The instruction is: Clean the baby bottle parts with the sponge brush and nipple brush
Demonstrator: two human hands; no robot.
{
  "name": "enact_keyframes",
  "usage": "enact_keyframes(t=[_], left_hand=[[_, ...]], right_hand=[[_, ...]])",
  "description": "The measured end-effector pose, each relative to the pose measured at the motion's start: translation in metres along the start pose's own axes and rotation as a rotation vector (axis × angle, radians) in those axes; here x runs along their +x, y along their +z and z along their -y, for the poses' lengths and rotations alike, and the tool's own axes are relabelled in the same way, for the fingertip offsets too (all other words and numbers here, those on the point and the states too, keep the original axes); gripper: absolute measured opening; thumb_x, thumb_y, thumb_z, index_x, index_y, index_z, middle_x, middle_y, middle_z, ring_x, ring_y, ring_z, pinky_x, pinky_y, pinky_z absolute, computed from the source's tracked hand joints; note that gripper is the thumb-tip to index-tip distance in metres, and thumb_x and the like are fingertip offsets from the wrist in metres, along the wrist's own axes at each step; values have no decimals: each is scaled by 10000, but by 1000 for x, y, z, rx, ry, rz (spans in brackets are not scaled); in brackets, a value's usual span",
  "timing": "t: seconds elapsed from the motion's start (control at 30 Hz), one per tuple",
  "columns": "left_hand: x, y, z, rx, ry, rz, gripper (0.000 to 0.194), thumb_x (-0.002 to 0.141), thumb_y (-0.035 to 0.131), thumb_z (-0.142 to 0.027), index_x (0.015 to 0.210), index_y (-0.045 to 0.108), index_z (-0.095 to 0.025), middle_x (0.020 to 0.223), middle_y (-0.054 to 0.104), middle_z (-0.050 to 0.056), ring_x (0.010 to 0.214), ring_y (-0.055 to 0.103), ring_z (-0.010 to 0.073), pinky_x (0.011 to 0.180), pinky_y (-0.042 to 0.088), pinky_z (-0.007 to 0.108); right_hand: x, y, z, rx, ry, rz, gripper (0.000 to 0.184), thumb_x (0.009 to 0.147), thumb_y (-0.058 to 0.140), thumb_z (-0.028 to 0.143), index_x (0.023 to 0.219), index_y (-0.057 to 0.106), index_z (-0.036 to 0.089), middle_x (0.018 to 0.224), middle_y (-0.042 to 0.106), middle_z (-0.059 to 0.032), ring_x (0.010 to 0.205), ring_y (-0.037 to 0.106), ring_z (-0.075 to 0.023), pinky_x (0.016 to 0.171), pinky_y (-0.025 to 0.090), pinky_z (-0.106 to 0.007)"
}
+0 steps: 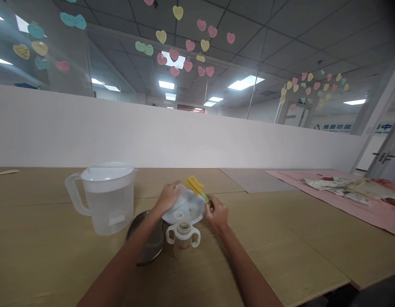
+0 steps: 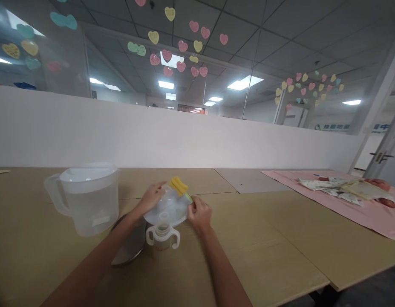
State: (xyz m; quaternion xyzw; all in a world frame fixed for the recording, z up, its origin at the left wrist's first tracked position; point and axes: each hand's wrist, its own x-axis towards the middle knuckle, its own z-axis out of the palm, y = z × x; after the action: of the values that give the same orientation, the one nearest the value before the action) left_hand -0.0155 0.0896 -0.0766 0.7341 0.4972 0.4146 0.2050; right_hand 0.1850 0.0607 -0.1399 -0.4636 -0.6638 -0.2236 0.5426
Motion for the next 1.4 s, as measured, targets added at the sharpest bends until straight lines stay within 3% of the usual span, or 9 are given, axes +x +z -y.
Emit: enact_keyframes(t=[0.13,0.3,0.43,0.6,0.73,0.83,1.03,1.23,1.4], left_hand=[[-2,-24,-22,-253,-53,-58,434,827,289,-307,1208,384,-121,1037,561,111,847,594,143,745,479,282],[-24,-31,-51,-469,-62,4,488,662,598,-333,1095,439,-173,919,596,57,767,607,157,666,489,268],[-34,-35,-60,-86,87,89,430,606,631,-326,1004,526,-198,912,588,31,737,587,157,667,466,263],[-32,-76,-53,461,-81,32,444,706,463,-526,958,562,-174,823,640,71,776,589,226,635,425,291],[-38,-96,-43,810,-255,324,373,520,665,-370,845,615,-195,877,661,82,784,595,259,610,419,286],[-43,-80,-35,831,-289,487,299,395,725,-222,679,634,-197,769,678,53,697,607,243,586,431,276],[-42,-60,-39,824,-233,432,293,313,748,-121,580,629,-147,727,675,123,708,610,313,624,450,357],[-25,-26,-47,558,94,265,330,754,484,-244,1065,586,-202,1107,602,93,993,549,214,852,387,300],[-17,33,-21,325,165,334,231,706,545,-252,894,656,-178,864,680,64,801,612,201,723,436,272]], right_hand=[[-1,-1,5,36,-190,19,269,697,403,140,859,617,146,617,601,-22,536,523,-113,552,380,-211],[-1,-2,13,-66,-249,-41,301,718,412,127,932,623,137,606,587,-20,521,496,-117,529,356,-229],[-2,-3,15,-109,-356,-54,295,741,419,127,962,613,118,576,565,-14,521,479,-117,533,338,-242],[0,-5,6,-152,-361,-44,248,733,441,149,894,630,142,563,557,-8,529,484,-113,546,335,-237],[0,-5,-5,-163,-222,-83,237,711,440,138,853,629,152,583,571,-6,534,498,-109,556,348,-221],[0,-5,-8,-166,-157,-70,240,707,431,132,848,623,157,593,581,-2,531,511,-105,556,352,-211],[1,-3,-8,-176,-60,-65,245,715,421,135,856,621,157,620,602,-7,547,531,-108,553,353,-211],[4,-2,-8,-140,-16,-83,250,735,413,141,882,615,144,626,599,-15,575,536,-111,578,368,-211],[6,-4,-7,-97,-50,-59,250,714,402,135,848,613,147,608,580,-15,551,511,-111,569,363,-213]])
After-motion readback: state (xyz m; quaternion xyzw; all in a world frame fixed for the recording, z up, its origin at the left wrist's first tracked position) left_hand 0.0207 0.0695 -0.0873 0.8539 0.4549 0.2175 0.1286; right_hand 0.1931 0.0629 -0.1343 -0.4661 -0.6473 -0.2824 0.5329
